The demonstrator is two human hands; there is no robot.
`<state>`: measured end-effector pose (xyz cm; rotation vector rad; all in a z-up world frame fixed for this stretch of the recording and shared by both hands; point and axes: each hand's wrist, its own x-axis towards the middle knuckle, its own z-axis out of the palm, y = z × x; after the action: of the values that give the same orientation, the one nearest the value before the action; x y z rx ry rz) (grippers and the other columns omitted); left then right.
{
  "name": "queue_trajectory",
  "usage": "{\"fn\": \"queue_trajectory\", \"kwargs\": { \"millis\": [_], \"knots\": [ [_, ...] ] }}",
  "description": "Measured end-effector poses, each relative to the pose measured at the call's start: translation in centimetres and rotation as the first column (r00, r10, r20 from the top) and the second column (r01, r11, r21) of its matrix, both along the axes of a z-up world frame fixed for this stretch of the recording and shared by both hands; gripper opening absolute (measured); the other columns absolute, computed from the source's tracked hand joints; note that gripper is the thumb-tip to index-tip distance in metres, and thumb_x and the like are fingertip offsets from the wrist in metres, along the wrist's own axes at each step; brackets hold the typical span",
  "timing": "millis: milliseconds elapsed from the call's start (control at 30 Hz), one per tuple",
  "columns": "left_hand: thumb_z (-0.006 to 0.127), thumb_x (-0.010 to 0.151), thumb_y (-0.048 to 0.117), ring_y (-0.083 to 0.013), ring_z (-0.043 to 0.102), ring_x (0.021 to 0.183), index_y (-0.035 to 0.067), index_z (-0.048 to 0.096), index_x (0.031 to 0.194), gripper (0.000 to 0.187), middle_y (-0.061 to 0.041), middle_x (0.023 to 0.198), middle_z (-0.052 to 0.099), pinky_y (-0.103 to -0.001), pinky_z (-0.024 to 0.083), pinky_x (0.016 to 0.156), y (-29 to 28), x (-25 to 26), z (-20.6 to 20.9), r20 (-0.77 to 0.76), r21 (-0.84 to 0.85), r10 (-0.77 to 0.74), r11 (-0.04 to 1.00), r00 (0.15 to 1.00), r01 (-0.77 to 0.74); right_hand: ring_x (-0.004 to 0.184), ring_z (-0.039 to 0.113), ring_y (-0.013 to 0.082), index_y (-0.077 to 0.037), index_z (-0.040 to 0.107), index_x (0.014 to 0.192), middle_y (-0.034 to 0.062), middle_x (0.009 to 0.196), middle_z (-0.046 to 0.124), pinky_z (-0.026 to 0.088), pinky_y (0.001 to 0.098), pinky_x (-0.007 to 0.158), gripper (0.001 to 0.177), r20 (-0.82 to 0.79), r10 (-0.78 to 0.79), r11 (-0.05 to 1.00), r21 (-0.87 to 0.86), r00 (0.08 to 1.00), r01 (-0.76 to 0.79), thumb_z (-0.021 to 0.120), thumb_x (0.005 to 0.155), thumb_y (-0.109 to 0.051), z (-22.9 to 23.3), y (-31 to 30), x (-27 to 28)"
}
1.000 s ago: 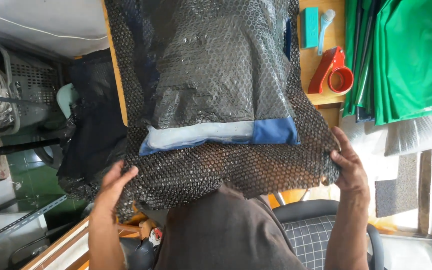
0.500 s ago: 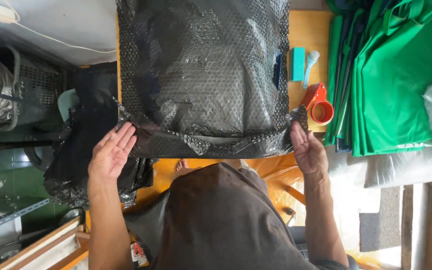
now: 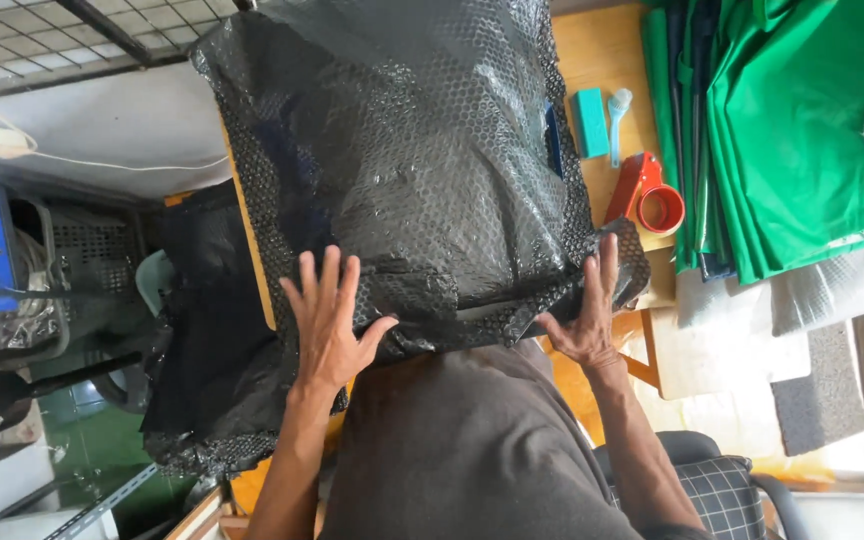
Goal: Wrapping a pillow in black bubble wrap and securing it with tape using a dispenser.
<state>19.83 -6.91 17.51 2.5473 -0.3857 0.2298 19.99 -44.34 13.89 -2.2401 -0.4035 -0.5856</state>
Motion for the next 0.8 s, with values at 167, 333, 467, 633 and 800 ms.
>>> {"fn": "queue_trajectory", "kwargs": {
  "millis": [167, 333, 467, 633, 800],
  "knots": [
    [0.088, 0.070, 0.044, -0.0365, 0.047, 0.132, 0.011, 0.051, 0.149, 0.093, -0.012, 0.125, 0.054, -0.072, 0.022, 0.113, -1.2, 3.0, 0.6, 0.107, 0.057, -0.112, 0.993, 0.988, 0.106, 0.157, 0.010, 0.0432, -0.027, 0.065, 0.121, 0.0194, 0.165, 0.026, 0.000, 0.0636, 0.123, 0.038, -0.087, 0.117, 0.964, -0.229, 0.989, -0.134, 0.062, 0.087, -0.046, 1.0, 1.0, 2.5],
    [0.095, 0.061, 0.038, -0.0196, 0.063, 0.098, 0.017, 0.067, 0.128, 0.075, 0.003, 0.084, 0.064, -0.048, 0.043, 0.098, -0.8, 4.1, -0.3, -0.008, -0.002, -0.144, 0.990, 0.990, 0.144, 0.138, 0.049, 0.0334, -0.021, 0.065, 0.087, 0.0096, 0.136, 0.058, 0.018, 0.0631, 0.120, 0.014, -0.141, 0.244, 0.926, -0.259, 0.960, -0.273, 0.052, 0.084, -0.025, 2.4, 1.7, 4.8],
    [0.085, 0.081, 0.032, -0.0240, 0.066, 0.083, 0.017, 0.073, 0.096, 0.025, -0.001, 0.079, 0.064, -0.042, 0.047, 0.084, 0.3, 5.2, 1.1, -0.214, -0.265, -0.147, 0.960, 0.966, 0.087, 0.090, 0.066, 0.0222, -0.023, 0.072, 0.099, -0.0019, 0.100, 0.065, 0.043, 0.0408, 0.086, 0.016, -0.123, 0.330, 0.900, -0.256, 0.936, -0.352, 0.062, 0.091, -0.033, 2.9, 1.8, 6.8],
    [0.081, 0.087, 0.036, -0.0299, 0.069, 0.090, 0.015, 0.072, 0.093, 0.023, -0.003, 0.099, 0.066, -0.042, 0.054, 0.079, 1.1, 5.6, 0.8, -0.343, -0.289, -0.067, 0.956, 0.937, -0.038, 0.072, 0.068, 0.0219, -0.022, 0.069, 0.093, -0.0029, 0.076, 0.065, 0.049, 0.0376, 0.069, 0.019, -0.181, 0.332, 0.907, -0.207, 0.926, -0.366, 0.067, 0.098, -0.041, 2.1, 3.0, 8.1],
    [0.075, 0.092, 0.037, -0.0335, 0.070, 0.087, 0.015, 0.068, 0.098, 0.024, -0.006, 0.095, 0.063, -0.045, 0.055, 0.075, -0.5, 5.3, 2.2, -0.377, -0.134, -0.018, 0.990, 0.926, -0.035, 0.061, 0.068, 0.0342, -0.012, 0.063, 0.083, 0.0089, 0.060, 0.062, 0.051, 0.0417, 0.063, 0.034, -0.286, 0.259, 0.936, -0.162, 0.923, -0.313, 0.071, 0.096, -0.042, 3.7, 4.0, 8.2]
  ]
}}
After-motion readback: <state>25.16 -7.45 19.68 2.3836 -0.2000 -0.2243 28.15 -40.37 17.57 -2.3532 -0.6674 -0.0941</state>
